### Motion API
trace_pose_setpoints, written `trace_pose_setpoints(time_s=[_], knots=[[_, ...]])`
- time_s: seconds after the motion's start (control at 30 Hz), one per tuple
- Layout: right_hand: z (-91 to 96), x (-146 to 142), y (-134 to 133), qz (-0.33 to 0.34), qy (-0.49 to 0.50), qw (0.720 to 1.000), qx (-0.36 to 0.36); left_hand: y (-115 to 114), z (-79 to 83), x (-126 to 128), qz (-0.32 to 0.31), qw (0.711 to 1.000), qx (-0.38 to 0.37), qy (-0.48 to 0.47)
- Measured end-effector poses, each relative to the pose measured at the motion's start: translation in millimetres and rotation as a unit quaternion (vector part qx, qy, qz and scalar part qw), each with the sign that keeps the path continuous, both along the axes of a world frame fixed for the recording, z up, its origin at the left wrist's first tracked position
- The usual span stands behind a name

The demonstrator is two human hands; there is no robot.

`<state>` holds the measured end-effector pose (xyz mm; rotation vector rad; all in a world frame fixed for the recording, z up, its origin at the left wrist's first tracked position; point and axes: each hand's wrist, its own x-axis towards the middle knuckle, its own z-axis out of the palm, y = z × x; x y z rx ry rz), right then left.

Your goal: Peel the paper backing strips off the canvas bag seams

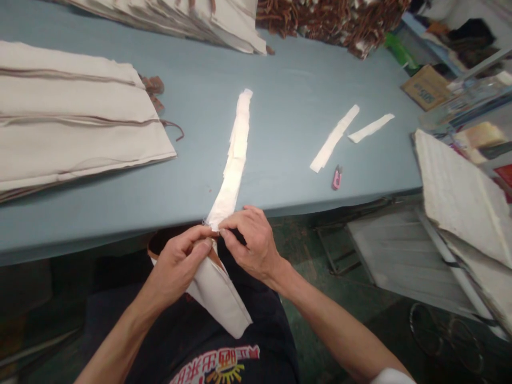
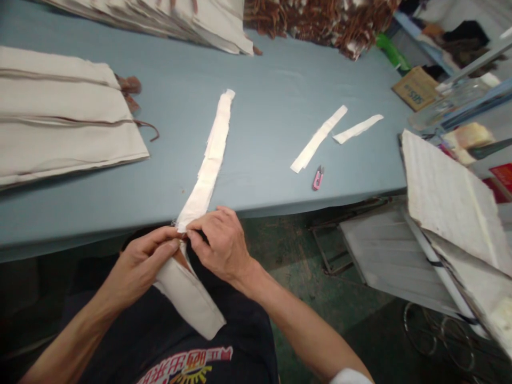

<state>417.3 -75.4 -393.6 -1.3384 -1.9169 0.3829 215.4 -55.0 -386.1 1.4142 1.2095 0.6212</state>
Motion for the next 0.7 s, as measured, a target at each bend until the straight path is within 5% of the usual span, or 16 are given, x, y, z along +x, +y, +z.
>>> trace_pose_setpoints(time_s=[0.27,0.5,0.7], knots=[[17.6,-2,4,-0.059,0.124,0.987,-0.083,-7,7.0,6,0.04,0.999,-0.002,0.024],[20.8,-2,9,-0.101,0.152,0.977,-0.107,-18,21.3,6,0.142,0.978,0.123,0.095],[20.7,-4,12,-0.092,0.105,0.985,-0.104,-11,9.8,6,-0.017,0.93,0.319,0.181]])
